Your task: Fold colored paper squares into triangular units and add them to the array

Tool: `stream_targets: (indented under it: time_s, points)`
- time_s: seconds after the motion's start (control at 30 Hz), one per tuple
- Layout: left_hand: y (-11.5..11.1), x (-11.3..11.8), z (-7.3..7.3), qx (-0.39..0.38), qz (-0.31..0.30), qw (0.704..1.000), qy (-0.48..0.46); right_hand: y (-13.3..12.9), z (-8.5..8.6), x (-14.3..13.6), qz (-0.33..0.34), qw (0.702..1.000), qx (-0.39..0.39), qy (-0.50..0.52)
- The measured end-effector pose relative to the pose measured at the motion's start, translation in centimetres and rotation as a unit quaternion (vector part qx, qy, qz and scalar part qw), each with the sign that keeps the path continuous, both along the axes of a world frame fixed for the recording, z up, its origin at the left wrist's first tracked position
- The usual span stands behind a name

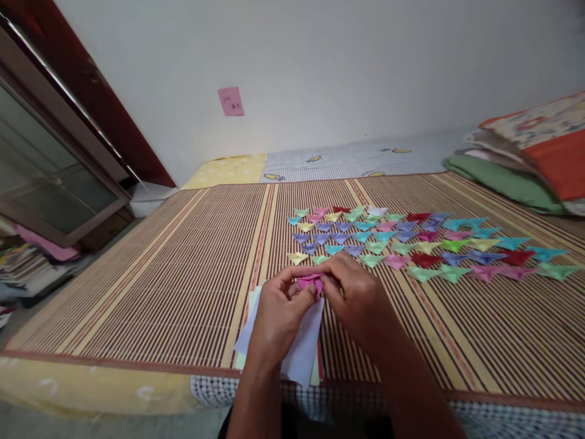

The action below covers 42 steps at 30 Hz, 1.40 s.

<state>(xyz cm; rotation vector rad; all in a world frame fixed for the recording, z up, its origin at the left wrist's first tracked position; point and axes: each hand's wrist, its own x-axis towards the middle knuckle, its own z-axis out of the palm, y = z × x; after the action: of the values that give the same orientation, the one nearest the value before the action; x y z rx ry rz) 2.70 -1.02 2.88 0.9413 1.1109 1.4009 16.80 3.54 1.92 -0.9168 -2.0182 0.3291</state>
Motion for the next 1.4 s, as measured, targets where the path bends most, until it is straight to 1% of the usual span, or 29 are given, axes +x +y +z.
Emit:
stream_targets:
  time_s: [0.1, 0.33, 0.57, 0.73, 0.87, 1.0, 1.2, 1.4]
  points:
    - [0.0, 0.1, 0.0, -0.001, 0.002, 1.000, 0.000, 0.0, -0.1, 0.1, -0.008, 0.999, 0.021, -0.025]
    - [0.1, 0.3, -0.2, 0.002, 0.004, 1.000, 0.006, 0.2, -0.4, 0.2, -0.001, 0.999, 0.034, -0.028]
    - [0.1, -0.2, -0.1, -0.012, -0.018, 0.999, 0.031, 0.0, 0.4, 0.6, 0.065, 0.998, -0.017, -0.004]
    - [0.1, -0.7, -0.3, -0.014, -0.008, 0.999, 0.040, 0.1, 0.3, 0.9, 0.058, 0.997, -0.041, -0.001]
    - [0.0, -1.0, -0.5, -0.001, -0.026, 1.000, 0.015, 0.1, 0.2, 0.8, 0.037, 0.999, -0.033, 0.020]
    - [0.0, -1.1, -0.7, 0.006, -0.041, 0.999, 0.009, 0.0, 0.4, 0.6, 0.028, 0.999, -0.034, 0.013]
    - [0.0, -1.0, -0.5, 0.002, -0.040, 0.999, -0.003, -0.2, 0.9, 0.6, 0.068, 0.997, -0.009, 0.033]
    - [-0.1, -1.1, -0.5, 0.000, -0.034, 0.999, 0.012, -0.2, 1.0, 0.6, 0.064, 0.998, 0.010, -0.001]
